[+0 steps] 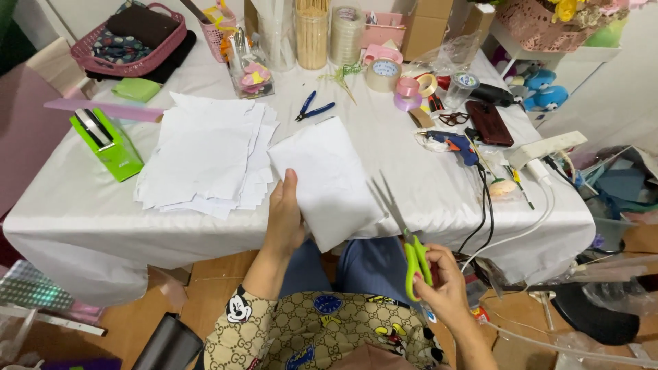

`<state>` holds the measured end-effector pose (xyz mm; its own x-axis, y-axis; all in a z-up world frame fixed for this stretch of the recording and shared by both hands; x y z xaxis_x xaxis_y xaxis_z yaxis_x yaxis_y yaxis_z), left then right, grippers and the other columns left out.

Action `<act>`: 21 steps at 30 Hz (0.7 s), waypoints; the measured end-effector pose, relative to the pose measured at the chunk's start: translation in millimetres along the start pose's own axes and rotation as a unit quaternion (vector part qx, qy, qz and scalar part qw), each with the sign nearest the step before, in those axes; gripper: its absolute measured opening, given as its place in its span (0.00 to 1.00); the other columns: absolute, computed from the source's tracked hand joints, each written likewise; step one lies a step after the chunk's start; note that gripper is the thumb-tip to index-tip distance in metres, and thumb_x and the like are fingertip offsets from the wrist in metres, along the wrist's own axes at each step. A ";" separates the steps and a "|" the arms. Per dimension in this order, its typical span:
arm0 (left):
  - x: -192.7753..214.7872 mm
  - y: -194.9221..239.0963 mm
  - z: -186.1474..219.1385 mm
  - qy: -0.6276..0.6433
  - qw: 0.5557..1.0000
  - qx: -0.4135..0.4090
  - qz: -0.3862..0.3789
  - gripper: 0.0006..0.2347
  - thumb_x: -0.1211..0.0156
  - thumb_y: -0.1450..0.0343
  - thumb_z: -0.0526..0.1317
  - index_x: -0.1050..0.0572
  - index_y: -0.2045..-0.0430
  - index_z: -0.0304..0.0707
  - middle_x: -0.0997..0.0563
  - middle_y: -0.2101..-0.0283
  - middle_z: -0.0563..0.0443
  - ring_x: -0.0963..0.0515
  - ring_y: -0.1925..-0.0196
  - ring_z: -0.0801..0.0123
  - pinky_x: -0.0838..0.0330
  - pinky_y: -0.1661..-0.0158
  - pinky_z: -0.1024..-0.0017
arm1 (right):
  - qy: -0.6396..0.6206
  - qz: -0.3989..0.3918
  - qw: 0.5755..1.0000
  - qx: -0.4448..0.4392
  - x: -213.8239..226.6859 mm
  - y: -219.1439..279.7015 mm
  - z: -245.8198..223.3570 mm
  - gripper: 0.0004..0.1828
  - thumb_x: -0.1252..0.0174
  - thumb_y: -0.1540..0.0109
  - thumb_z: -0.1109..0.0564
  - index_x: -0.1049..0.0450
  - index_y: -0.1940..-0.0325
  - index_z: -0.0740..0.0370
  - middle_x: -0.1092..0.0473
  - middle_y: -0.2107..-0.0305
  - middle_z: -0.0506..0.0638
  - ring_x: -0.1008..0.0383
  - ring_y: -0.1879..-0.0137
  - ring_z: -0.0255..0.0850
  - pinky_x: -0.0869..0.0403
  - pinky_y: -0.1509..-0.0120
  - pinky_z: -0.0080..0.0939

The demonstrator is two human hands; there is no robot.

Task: Cutting a stack of white paper using scissors at a craft station.

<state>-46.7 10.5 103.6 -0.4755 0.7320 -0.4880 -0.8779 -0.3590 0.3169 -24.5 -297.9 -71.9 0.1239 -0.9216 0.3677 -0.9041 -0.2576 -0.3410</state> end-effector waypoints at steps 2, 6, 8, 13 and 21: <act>3.3 -1.1 -3.9 -0.008 1.000 0.000 0.005 0.22 0.57 0.26 0.54 0.29 0.44 0.41 0.20 0.50 0.50 0.21 0.49 0.64 0.25 0.55 0.68 | 0.005 -0.017 1.000 0.023 -2.2 2.6 -3.6 0.18 0.35 0.47 0.56 0.27 0.55 0.61 0.32 0.53 0.51 0.33 0.63 0.32 0.29 0.69 0.25; 24.4 -23.7 -27.5 -0.053 0.997 -0.061 0.006 0.15 0.52 0.24 0.53 0.28 0.64 0.40 0.22 0.65 0.53 0.23 0.63 0.70 0.28 0.64 0.72 | 0.079 -0.031 0.995 0.059 -1.2 3.8 4.5 0.24 0.31 0.49 0.51 0.27 0.52 0.62 0.33 0.49 0.56 0.27 0.52 0.38 0.21 0.60 0.28; 29.4 -23.8 -28.6 -0.072 0.994 -0.077 -0.001 0.16 0.53 0.24 0.53 0.26 0.64 0.40 0.21 0.64 0.53 0.22 0.62 0.69 0.28 0.64 0.72 | 0.107 -0.014 0.991 0.073 4.1 1.9 11.6 0.26 0.30 0.49 0.50 0.28 0.52 0.62 0.34 0.48 0.58 0.29 0.46 0.44 0.22 0.52 0.36; 52.0 -36.8 -47.6 -0.143 0.976 -0.157 -0.036 0.17 0.52 0.25 0.53 0.23 0.63 0.39 0.20 0.66 0.54 0.21 0.63 0.69 0.26 0.65 0.71 | 0.167 0.021 0.984 0.055 9.9 -2.4 12.4 0.30 0.29 0.49 0.48 0.31 0.49 0.62 0.36 0.44 0.62 0.30 0.42 0.51 0.24 0.46 0.48; 71.7 -43.2 -74.6 -0.305 0.930 -0.202 -0.024 0.24 0.53 0.31 0.64 0.22 0.68 0.43 0.22 0.72 0.56 0.24 0.68 0.70 0.32 0.69 0.73 | 0.196 0.048 0.966 0.162 0.6 -9.2 9.6 0.31 0.26 0.51 0.50 0.32 0.51 0.67 0.34 0.48 0.64 0.29 0.42 0.53 0.21 0.45 0.46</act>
<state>-47.1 35.3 -5.7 -0.4221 0.9013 0.0975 -0.9058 -0.4151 -0.0848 -12.2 -298.9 -76.9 -0.1760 -0.7810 0.5992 -0.7199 -0.3131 -0.6195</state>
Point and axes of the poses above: each hand's wrist, its own y-axis away from the middle knuckle, its own x-axis out of the back of the hand, z = x × y, the point moved 1 cm from there along -y, towards the middle knuckle
